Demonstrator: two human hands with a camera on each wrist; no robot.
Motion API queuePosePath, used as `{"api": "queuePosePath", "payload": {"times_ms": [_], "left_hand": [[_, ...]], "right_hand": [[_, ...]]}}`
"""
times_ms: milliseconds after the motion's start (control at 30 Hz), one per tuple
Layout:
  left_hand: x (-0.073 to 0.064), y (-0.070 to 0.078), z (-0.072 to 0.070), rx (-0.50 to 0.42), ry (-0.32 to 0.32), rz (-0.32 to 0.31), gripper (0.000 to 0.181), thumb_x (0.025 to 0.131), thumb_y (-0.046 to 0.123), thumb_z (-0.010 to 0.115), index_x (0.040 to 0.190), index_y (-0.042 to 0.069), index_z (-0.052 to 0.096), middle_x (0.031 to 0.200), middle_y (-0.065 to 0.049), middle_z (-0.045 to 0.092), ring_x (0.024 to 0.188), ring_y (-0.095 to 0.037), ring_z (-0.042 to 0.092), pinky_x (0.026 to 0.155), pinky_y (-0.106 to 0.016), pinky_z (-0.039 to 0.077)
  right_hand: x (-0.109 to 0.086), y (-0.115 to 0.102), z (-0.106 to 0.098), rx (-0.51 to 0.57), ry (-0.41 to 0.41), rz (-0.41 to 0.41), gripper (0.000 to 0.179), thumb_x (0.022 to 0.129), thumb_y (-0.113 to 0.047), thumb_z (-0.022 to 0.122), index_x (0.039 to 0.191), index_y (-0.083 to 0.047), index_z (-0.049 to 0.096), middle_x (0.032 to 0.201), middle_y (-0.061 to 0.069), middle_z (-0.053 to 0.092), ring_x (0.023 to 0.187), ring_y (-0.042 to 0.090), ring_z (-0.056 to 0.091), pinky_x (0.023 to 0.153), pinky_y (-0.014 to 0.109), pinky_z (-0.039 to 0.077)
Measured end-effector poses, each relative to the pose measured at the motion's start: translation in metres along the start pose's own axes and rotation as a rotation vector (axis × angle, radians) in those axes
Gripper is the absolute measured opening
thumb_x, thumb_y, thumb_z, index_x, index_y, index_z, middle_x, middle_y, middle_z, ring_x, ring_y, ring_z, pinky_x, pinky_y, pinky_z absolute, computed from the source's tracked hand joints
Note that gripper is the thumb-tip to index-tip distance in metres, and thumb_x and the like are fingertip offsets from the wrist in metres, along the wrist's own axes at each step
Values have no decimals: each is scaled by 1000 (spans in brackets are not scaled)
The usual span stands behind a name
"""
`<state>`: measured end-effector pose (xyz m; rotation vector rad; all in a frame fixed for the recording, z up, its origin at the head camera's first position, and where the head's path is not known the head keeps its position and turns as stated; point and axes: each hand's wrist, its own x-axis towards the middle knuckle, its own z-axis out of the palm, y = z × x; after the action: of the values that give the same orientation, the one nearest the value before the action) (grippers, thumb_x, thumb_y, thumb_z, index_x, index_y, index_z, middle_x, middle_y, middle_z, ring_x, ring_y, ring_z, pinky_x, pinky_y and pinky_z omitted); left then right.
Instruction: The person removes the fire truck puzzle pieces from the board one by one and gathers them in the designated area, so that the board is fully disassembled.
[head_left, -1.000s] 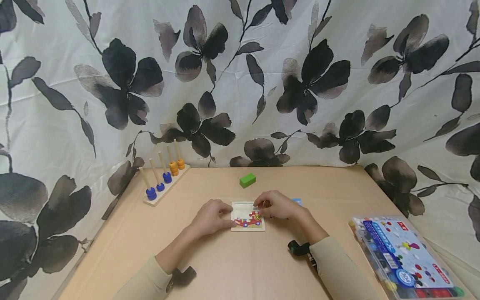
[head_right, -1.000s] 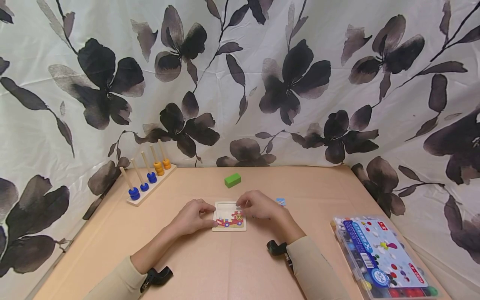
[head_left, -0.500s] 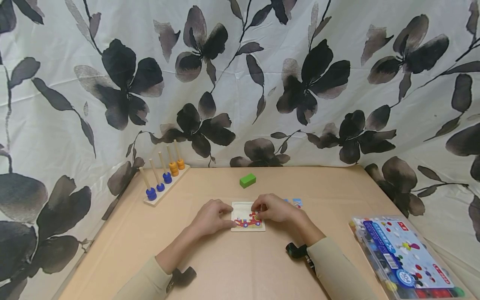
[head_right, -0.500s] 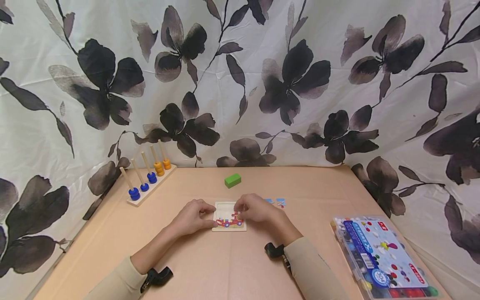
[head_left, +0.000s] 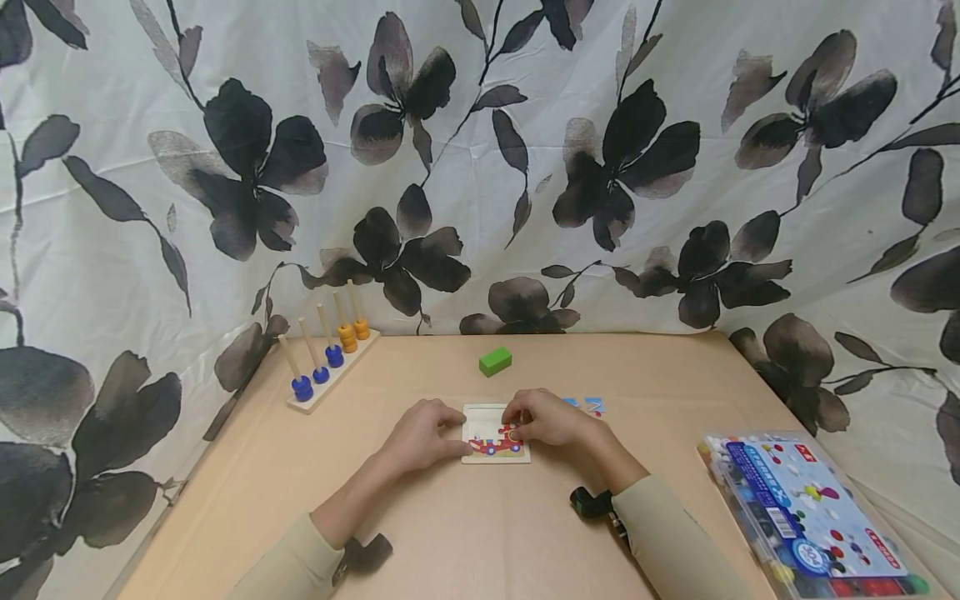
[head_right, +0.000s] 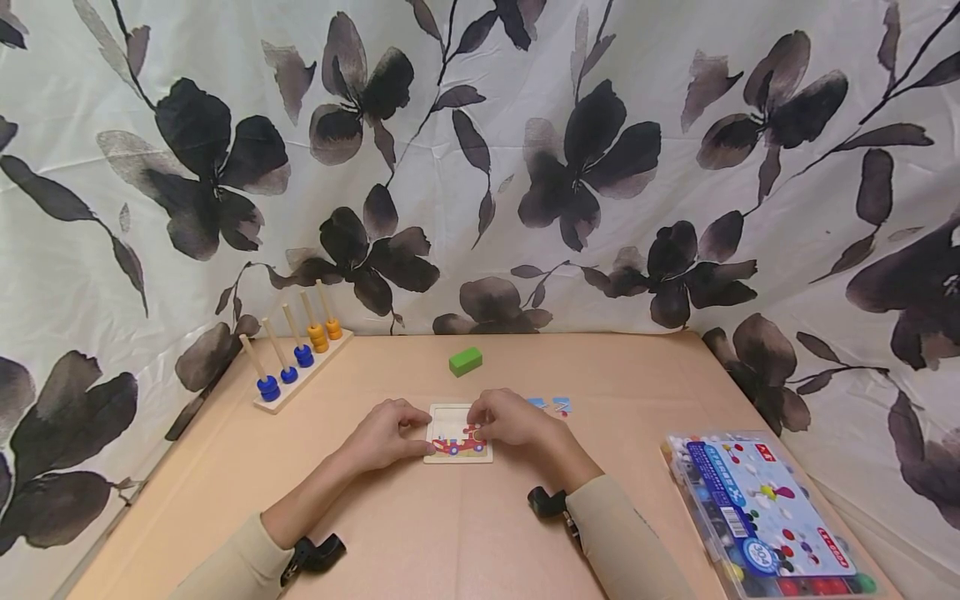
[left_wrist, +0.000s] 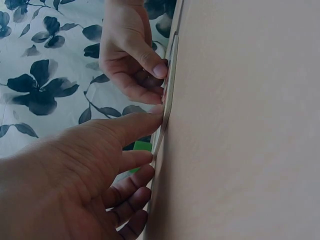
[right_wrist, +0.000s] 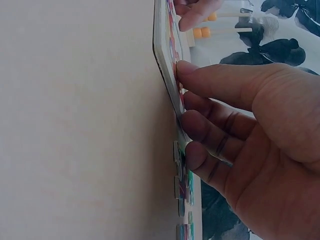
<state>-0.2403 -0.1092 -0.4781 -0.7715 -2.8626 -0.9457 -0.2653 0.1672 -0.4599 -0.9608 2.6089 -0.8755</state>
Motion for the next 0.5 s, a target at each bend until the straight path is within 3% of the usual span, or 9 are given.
{"api": "queuePosePath", "payload": {"times_ms": [500], "left_hand": [[-1,1,-1,-3,-1,-7,46,76,39,92,112,13,81,104,1,75,100,-17,61,90,-41,50]], "right_hand": [[2,1,1,-1,14,-12,16,90,-8,80,102,-12,71,92,0,65,84,15,58,77,26,48]]}}
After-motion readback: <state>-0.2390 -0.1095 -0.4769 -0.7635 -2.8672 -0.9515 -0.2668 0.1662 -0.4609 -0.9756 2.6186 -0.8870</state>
